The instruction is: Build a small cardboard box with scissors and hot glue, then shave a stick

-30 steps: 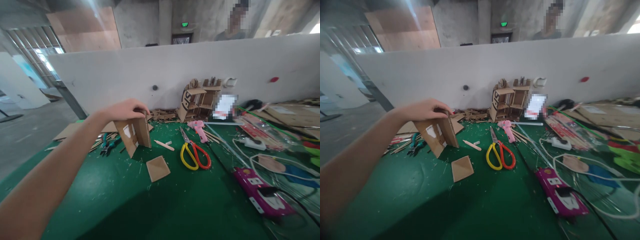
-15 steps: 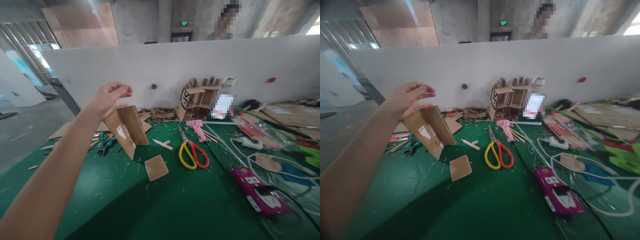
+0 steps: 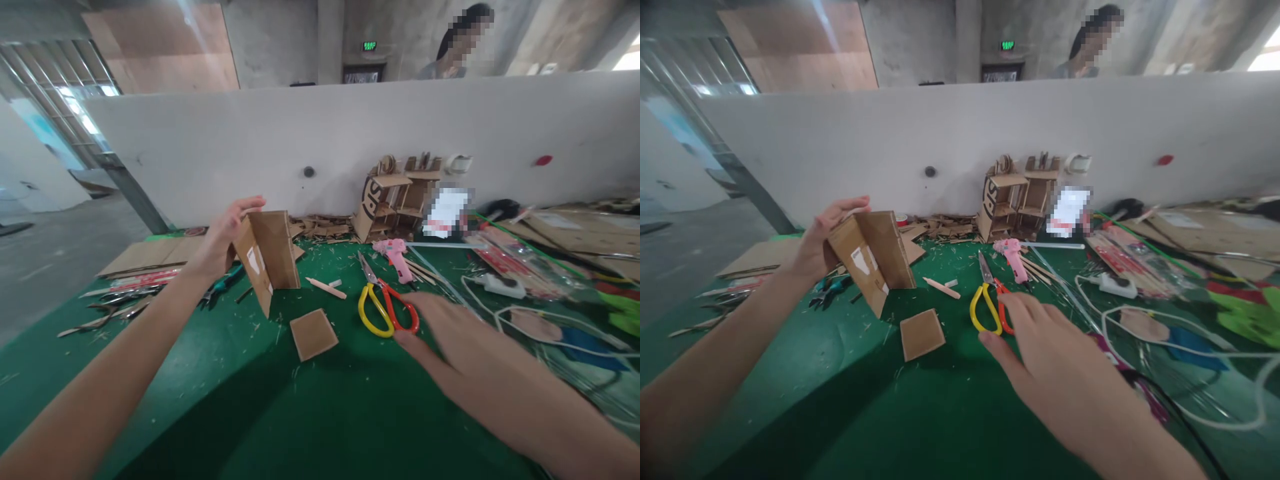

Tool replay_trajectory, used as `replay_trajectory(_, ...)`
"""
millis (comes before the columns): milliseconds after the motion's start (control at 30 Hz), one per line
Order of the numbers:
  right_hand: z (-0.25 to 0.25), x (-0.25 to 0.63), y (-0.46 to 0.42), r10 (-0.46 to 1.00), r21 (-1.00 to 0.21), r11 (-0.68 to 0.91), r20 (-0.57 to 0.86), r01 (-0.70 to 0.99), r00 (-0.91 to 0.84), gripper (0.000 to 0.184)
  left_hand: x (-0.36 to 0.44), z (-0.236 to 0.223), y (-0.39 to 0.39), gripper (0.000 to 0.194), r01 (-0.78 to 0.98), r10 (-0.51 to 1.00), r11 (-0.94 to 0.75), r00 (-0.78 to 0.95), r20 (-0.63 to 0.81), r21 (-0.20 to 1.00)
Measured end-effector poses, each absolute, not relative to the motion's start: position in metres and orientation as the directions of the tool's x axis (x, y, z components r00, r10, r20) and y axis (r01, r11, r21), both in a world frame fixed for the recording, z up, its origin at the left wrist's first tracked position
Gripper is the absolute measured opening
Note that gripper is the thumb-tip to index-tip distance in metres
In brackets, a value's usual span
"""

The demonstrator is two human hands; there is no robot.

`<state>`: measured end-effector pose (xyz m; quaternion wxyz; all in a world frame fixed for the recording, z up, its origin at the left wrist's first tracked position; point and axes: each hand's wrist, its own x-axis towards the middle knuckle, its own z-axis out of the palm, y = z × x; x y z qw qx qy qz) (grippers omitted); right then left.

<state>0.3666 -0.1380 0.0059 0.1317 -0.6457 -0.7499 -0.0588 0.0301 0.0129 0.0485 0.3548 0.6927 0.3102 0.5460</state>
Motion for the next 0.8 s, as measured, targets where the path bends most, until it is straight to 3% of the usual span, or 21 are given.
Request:
replay_trajectory(133,-0.016,0.342,-0.094,0.992,0.041,0.108,0.064,0.993,-0.11,0.042,0.03,0.015,0.003,0.098,0.087,0.806,-0.586,0.159,0.57,0.805)
replay_trajectory(300,-0.034,0.32,-0.069,0.988,0.121,0.124,0.076,0.985,-0.134,0.036,0.036,-0.013,0.002,0.096,0.148,0.834,-0.543,-0.02,0.552,0.827)
replay_trajectory(400,-0.042,0.316,-0.068,0.976,0.058,0.183,0.106,0.981,-0.188,0.037,0.033,-0.028,0.006,0.083,0.124,0.904,-0.418,-0.039,0.425,0.9)
replay_trajectory(500,-0.053,0.308,-0.067,0.967,-0.053,0.221,0.141,0.974,-0.211,0.043,0.03,-0.043,0.009,0.07,0.076,0.913,-0.395,-0.076,0.401,0.915)
replay_trajectory(667,-0.074,0.282,-0.049,0.954,-0.118,0.157,0.276,0.981,-0.119,0.073,0.033,-0.062,0.002,0.067,0.035,0.921,-0.387,-0.028,0.388,0.921)
replay_trajectory(700,-0.076,0.278,-0.042,0.948,-0.107,0.148,0.298,0.983,-0.111,0.073,0.034,-0.065,0.001,0.07,0.023,0.924,-0.382,-0.018,0.383,0.924)
replay_trajectory(800,-0.079,0.275,-0.018,0.931,-0.066,0.21,0.318,0.976,-0.179,0.051,0.036,-0.072,0.0,0.076,-0.009,0.93,-0.364,-0.052,0.363,0.931)
